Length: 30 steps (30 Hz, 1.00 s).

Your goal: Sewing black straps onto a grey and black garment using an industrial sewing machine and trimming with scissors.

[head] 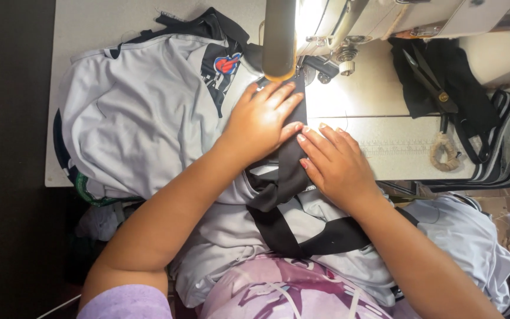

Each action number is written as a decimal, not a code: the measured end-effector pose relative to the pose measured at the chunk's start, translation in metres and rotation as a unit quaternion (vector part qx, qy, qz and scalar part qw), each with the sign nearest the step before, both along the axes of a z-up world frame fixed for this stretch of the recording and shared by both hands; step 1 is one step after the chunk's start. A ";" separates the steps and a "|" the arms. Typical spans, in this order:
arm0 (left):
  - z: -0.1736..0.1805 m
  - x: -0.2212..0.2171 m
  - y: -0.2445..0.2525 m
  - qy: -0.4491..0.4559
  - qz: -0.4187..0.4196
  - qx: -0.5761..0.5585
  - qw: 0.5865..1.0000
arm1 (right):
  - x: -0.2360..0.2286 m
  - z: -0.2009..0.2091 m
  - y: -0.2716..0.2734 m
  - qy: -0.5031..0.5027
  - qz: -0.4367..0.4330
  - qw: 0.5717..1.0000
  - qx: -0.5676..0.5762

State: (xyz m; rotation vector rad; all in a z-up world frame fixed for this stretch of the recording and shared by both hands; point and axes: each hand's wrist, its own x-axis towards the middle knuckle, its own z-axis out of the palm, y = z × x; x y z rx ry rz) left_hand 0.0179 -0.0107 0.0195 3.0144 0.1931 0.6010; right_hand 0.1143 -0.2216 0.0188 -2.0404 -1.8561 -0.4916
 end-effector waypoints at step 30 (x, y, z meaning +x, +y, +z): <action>0.003 -0.003 0.020 0.078 0.023 -0.042 0.996 | 0.006 0.012 0.016 -0.026 0.007 1.000 0.015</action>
